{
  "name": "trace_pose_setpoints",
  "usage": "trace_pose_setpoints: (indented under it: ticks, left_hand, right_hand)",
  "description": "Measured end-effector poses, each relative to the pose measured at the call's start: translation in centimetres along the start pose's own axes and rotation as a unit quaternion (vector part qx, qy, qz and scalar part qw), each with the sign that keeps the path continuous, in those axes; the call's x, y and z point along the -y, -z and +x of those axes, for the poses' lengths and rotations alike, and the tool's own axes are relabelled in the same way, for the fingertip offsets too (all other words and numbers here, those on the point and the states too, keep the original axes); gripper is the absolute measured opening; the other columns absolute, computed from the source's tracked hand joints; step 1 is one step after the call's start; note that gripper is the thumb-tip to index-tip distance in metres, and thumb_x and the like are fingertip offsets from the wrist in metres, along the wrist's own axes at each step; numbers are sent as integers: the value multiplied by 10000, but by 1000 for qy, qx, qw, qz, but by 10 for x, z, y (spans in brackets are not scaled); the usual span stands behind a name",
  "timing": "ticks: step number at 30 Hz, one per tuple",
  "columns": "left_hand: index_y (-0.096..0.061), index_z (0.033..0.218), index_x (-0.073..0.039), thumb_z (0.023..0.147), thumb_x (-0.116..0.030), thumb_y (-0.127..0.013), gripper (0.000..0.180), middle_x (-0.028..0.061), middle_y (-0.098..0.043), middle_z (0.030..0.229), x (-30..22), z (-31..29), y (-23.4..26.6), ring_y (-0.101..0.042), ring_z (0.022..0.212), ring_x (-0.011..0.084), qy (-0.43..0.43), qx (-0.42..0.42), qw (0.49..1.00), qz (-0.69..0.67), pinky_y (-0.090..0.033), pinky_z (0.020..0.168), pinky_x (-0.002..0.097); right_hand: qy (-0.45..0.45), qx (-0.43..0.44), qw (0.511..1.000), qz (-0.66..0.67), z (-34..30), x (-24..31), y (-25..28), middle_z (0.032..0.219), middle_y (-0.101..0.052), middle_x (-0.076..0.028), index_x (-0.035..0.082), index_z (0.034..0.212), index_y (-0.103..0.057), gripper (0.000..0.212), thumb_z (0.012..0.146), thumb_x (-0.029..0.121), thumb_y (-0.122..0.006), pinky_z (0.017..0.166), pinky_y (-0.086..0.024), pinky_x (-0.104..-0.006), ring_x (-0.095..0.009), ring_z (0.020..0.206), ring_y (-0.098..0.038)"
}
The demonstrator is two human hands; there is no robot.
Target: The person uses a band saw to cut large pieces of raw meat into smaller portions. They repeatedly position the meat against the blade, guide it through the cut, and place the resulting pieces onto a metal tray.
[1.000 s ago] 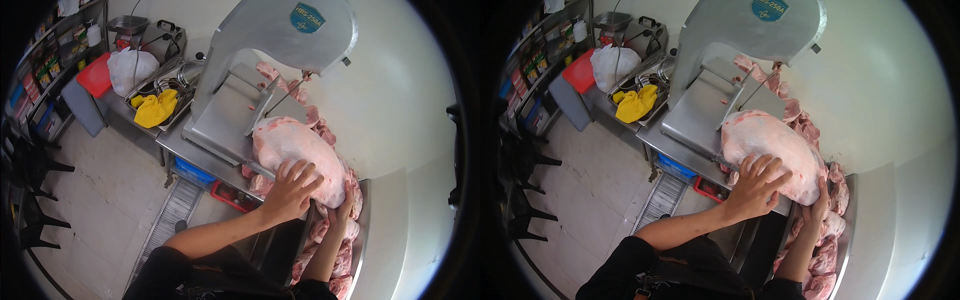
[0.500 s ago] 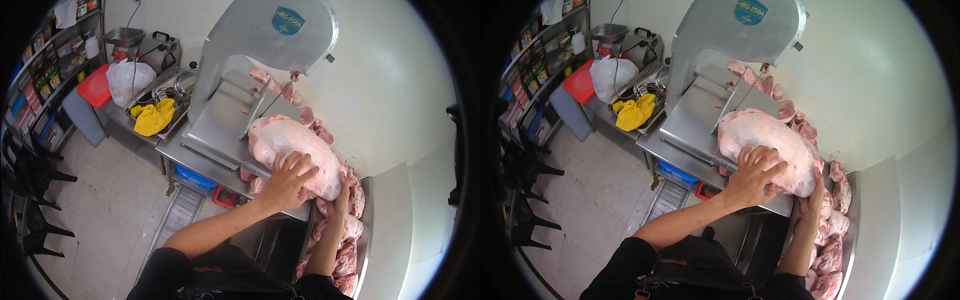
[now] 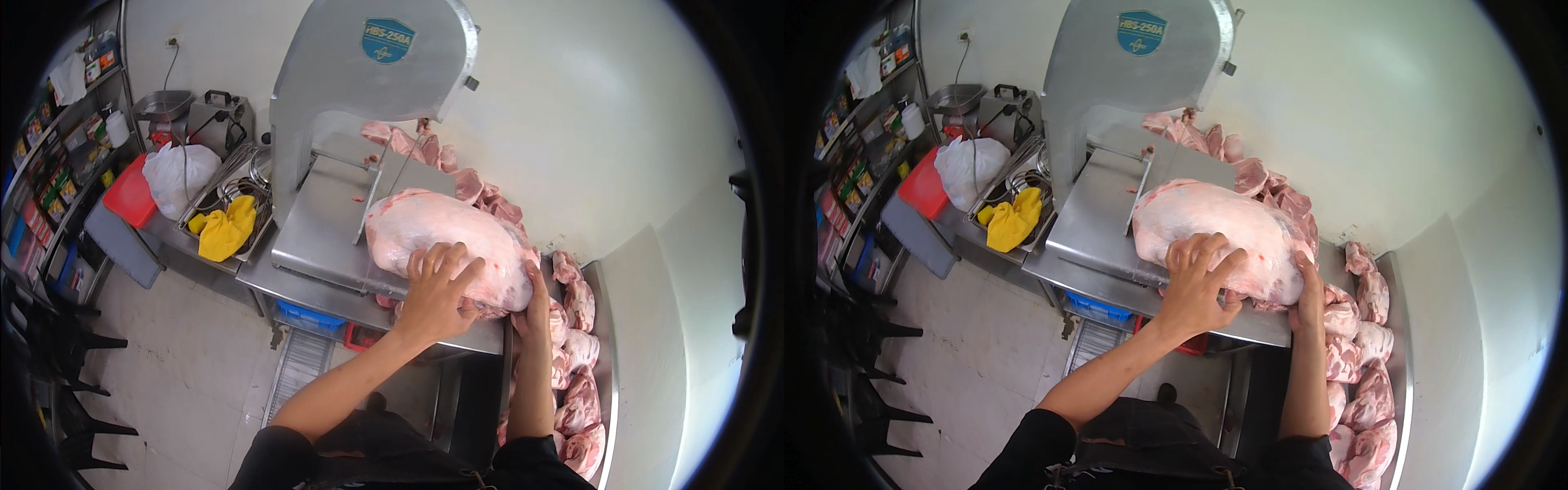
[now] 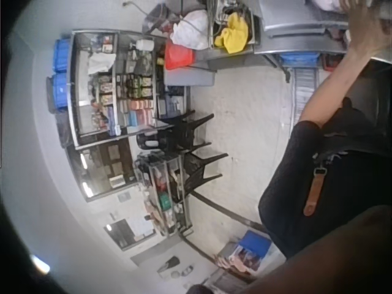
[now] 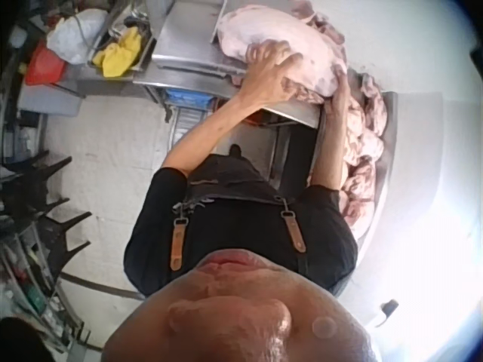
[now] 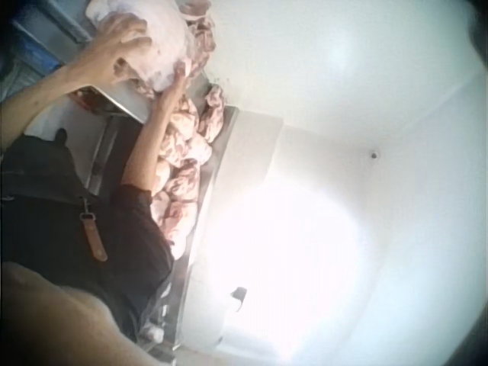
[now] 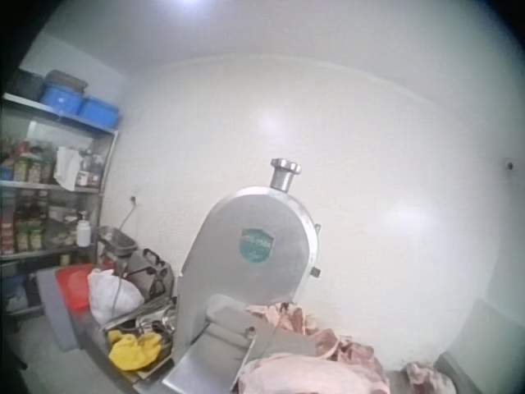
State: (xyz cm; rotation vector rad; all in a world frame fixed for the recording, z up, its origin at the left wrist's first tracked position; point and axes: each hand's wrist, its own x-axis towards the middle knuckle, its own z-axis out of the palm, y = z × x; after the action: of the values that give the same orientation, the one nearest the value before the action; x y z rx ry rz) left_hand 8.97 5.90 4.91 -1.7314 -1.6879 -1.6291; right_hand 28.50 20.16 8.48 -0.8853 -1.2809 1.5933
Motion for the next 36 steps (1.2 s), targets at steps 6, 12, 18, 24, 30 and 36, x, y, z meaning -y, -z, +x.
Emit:
trace_pose_setpoints:
  ticks: [6,12,18,24,30,36]
  left_hand:
    - [-671,1334,-178,660,-210,-781,683,129,-482,1439,2,4,-1,-402,1364,395,-3,-7,1000,19,-305,1152,630]
    - [-664,1339,-165,671,-208,-773,678,140,-476,1448,6,8,-4,-406,1371,397,-11,-9,1000,15,-312,1147,629]
    - [-663,1332,-170,665,-207,-766,676,141,-468,1434,12,15,-9,-398,1368,400,-19,-13,1000,15,-311,1145,616]
    - [-663,1335,-167,660,-214,-769,685,151,-468,1427,18,24,-12,-398,1375,392,-23,-11,999,21,-303,1150,617]
    - [-670,1331,-163,649,-214,-751,689,159,-479,1419,27,31,-18,-405,1371,395,-25,-16,999,27,-302,1150,615]
    - [-669,1327,-154,637,-192,-728,694,162,-484,1413,36,41,-22,-412,1360,399,-26,-22,999,24,-303,1151,609]
  right_hand:
    - [11,-11,1000,-16,1,3,-9,1397,-664,-174,-54,1460,-558,610,1042,376,-666,1069,-552,-399,-258,1255,-676]
    - [3,5,999,-46,4,8,-11,1406,-664,-177,-31,1488,-535,624,1051,402,-640,1036,-591,-408,-262,1235,-702]
    - [12,-1,999,-46,18,4,-8,1394,-667,-169,-35,1481,-536,620,1059,409,-633,1016,-602,-410,-257,1229,-704]
    - [6,-12,999,-52,29,5,-9,1388,-665,-167,-40,1470,-543,613,1067,414,-628,998,-614,-419,-263,1207,-713]
    - [3,-18,999,-51,40,6,-11,1385,-663,-172,-44,1470,-543,623,1064,420,-634,1009,-609,-421,-264,1212,-710]
    - [7,-27,999,-40,53,2,-12,1398,-640,-201,-47,1430,-605,675,996,457,-719,979,-624,-460,-306,1210,-700]
